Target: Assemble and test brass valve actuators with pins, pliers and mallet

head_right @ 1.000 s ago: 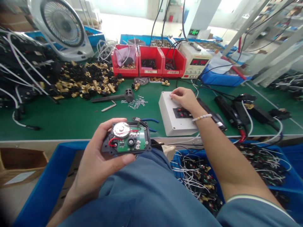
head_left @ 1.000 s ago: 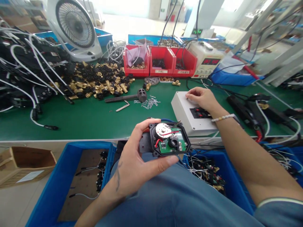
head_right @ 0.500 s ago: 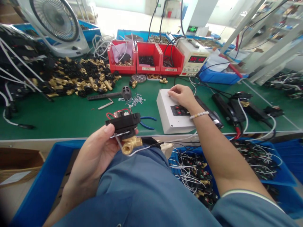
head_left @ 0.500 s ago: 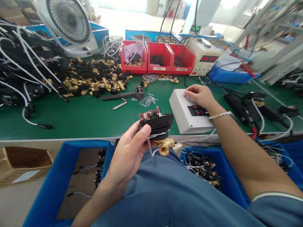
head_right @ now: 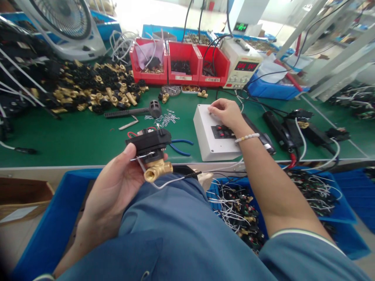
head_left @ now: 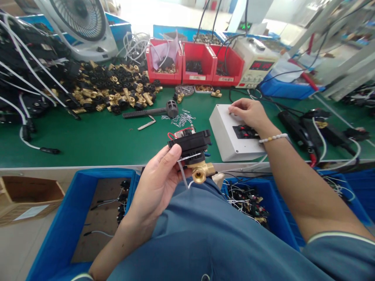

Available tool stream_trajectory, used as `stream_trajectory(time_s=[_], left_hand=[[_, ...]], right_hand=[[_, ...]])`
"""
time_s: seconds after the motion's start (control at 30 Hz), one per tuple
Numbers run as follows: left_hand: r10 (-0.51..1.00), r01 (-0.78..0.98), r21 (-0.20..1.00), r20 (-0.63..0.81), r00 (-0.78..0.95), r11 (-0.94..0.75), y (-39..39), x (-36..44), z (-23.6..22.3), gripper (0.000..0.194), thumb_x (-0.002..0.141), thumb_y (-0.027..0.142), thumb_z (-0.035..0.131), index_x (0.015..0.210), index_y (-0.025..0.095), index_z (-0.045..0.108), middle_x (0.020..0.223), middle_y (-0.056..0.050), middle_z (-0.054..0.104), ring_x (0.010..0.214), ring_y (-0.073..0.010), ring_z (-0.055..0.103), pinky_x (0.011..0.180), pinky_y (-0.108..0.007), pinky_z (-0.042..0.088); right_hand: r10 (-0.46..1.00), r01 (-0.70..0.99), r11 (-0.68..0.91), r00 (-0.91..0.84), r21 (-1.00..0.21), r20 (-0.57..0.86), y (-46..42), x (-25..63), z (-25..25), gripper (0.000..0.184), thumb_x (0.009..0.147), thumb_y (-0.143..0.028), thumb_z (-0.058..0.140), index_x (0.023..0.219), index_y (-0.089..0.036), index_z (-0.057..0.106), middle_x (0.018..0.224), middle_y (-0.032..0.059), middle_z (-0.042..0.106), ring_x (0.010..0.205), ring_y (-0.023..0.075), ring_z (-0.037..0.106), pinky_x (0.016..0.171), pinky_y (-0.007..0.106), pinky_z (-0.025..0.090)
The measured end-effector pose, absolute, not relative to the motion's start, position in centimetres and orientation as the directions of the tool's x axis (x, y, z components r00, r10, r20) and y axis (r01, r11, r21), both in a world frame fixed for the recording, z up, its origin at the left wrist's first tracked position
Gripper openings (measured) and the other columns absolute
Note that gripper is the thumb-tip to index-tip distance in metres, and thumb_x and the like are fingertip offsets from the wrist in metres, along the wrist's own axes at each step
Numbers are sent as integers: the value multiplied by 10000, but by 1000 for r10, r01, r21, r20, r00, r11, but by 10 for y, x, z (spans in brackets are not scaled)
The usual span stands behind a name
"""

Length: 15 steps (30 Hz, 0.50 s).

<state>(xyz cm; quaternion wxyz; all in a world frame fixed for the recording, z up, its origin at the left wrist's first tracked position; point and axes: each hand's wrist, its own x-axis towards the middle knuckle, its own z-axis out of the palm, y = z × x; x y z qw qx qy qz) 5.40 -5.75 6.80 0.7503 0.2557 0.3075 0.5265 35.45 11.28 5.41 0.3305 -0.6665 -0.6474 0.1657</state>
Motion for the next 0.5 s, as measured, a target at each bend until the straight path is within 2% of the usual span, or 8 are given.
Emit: stream_trajectory(time_s=[0.2,0.3,0.4,0.5], left_hand=[[956,-639,713,-191,221,290,-57,54,70,425,883,395,732,1242,172,681,1119,-96,776,943,-220,766,823,-309,638],[958,-652,702,-203,202,287,-56,54,71,422,874,400,720,1238,193,668,1065,-83,786,899,-218,775,790,-306,638],[945,-663,675,-260,197,325,-55,54,74,299,911,412,655,1093,181,709,919,-62,792,840,-203,782,781,-297,640],[938,-673,655,-276,211,344,-54,54,78,290,961,405,581,1002,158,729,855,-69,793,814,-202,787,747,-294,647]], right_hand=[[973,774,56,99,-631,209,112,355,55,90,821,-279,688,834,-194,712,863,60,737,769,207,673,797,363,543],[974,774,53,100,-631,205,111,355,54,112,821,-296,690,851,-192,719,863,57,740,776,205,672,786,354,546],[972,775,39,116,-631,203,110,353,55,107,822,-288,686,844,-189,719,855,59,735,791,210,672,808,362,542],[974,773,30,121,-634,193,109,351,57,86,826,-279,679,816,-197,702,858,61,728,818,226,672,853,385,532]])
